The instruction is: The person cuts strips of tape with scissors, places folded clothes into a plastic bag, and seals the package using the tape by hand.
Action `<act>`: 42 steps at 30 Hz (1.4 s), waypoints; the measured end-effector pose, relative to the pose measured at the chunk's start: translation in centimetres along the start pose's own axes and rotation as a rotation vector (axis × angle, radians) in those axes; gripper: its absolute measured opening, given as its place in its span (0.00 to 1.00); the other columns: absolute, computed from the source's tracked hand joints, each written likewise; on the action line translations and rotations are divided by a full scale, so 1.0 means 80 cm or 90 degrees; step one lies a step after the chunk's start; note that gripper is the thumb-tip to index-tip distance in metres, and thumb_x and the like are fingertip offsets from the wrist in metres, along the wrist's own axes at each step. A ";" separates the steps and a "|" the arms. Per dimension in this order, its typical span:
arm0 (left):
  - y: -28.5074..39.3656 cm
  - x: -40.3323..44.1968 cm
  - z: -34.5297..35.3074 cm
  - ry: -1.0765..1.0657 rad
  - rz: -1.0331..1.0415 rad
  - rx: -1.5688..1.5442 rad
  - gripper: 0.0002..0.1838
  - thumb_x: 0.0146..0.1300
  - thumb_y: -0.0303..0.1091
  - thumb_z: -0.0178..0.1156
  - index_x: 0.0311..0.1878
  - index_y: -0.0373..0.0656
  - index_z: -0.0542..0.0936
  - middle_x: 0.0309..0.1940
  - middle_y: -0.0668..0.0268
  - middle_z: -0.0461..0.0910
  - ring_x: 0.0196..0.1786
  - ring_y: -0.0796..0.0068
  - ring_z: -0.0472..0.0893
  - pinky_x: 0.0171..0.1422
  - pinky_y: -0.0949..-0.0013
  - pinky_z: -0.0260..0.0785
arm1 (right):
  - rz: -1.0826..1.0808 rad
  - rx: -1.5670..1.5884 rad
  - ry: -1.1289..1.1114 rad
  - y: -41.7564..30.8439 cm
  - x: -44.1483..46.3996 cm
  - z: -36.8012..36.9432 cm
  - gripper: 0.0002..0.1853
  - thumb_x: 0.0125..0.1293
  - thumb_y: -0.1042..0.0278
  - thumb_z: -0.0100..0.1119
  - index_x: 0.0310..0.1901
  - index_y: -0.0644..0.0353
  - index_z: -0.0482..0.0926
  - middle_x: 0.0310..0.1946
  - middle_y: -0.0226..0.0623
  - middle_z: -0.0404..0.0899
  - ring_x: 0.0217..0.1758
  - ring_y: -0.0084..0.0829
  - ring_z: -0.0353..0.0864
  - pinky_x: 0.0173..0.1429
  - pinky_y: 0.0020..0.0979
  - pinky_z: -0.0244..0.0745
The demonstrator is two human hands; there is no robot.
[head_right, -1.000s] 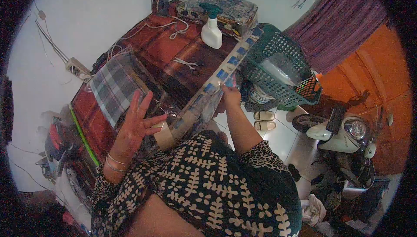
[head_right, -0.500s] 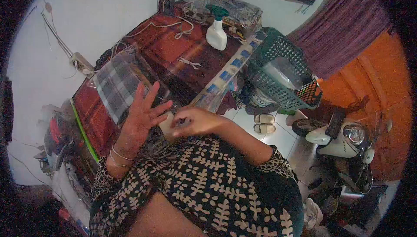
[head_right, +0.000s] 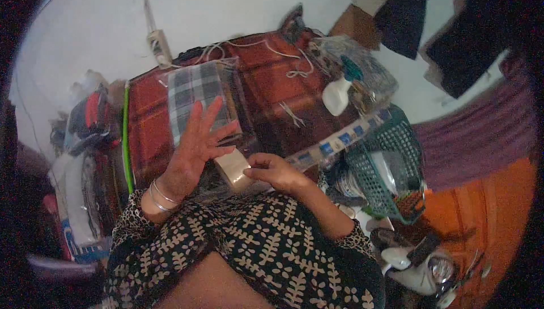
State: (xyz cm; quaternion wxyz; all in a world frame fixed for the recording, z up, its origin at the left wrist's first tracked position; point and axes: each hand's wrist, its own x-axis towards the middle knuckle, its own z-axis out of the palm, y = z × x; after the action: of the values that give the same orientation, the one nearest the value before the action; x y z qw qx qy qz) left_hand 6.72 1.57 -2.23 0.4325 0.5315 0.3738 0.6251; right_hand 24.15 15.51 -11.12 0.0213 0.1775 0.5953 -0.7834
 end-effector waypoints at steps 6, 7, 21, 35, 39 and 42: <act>-0.017 0.007 -0.021 0.075 0.076 0.038 0.53 0.62 0.48 0.62 0.77 0.56 0.33 0.78 0.56 0.36 0.76 0.54 0.54 0.72 0.49 0.54 | 0.013 0.051 -0.108 -0.052 0.004 -0.043 0.11 0.67 0.64 0.59 0.46 0.59 0.77 0.36 0.27 0.77 0.40 0.18 0.74 0.44 0.23 0.69; -0.021 0.007 -0.029 0.083 0.078 0.039 0.53 0.62 0.48 0.62 0.77 0.56 0.33 0.78 0.56 0.36 0.76 0.54 0.54 0.72 0.49 0.54 | -0.010 0.067 -0.109 -0.062 0.003 -0.046 0.12 0.65 0.65 0.61 0.46 0.60 0.76 0.38 0.29 0.78 0.41 0.21 0.75 0.46 0.25 0.70; 0.008 -0.014 -0.032 0.191 -0.151 -0.205 0.48 0.63 0.73 0.39 0.77 0.57 0.39 0.73 0.55 0.58 0.68 0.56 0.68 0.69 0.56 0.60 | -0.205 -0.930 0.565 0.043 0.232 -0.315 0.19 0.61 0.54 0.60 0.49 0.58 0.81 0.45 0.47 0.81 0.49 0.46 0.80 0.53 0.38 0.75; -0.005 -0.031 -0.023 0.076 -0.215 -0.096 0.57 0.56 0.74 0.51 0.77 0.59 0.33 0.72 0.55 0.57 0.66 0.57 0.69 0.67 0.51 0.61 | -0.084 0.083 -0.106 -0.103 0.111 0.022 0.17 0.62 0.63 0.65 0.48 0.65 0.79 0.46 0.37 0.80 0.48 0.27 0.77 0.56 0.32 0.71; -0.008 -0.026 -0.023 0.126 -0.178 -0.034 0.57 0.61 0.58 0.62 0.76 0.53 0.30 0.73 0.55 0.55 0.67 0.57 0.68 0.65 0.56 0.66 | -0.097 0.020 0.054 -0.101 0.105 0.028 0.10 0.59 0.66 0.68 0.38 0.62 0.81 0.35 0.32 0.82 0.40 0.23 0.78 0.49 0.27 0.72; -0.019 -0.030 -0.030 0.113 -0.153 0.347 0.56 0.61 0.43 0.65 0.76 0.45 0.31 0.70 0.51 0.61 0.64 0.57 0.72 0.61 0.63 0.70 | -0.384 -0.276 0.216 -0.079 0.101 0.033 0.08 0.60 0.67 0.67 0.36 0.61 0.81 0.35 0.30 0.81 0.39 0.23 0.78 0.48 0.26 0.72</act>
State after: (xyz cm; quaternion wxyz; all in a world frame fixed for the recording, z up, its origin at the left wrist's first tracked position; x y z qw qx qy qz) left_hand 4.72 -0.14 -4.82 0.3107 0.5230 0.6242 0.4901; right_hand 14.34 16.27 -7.13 -0.2714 0.1130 0.7669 -0.5705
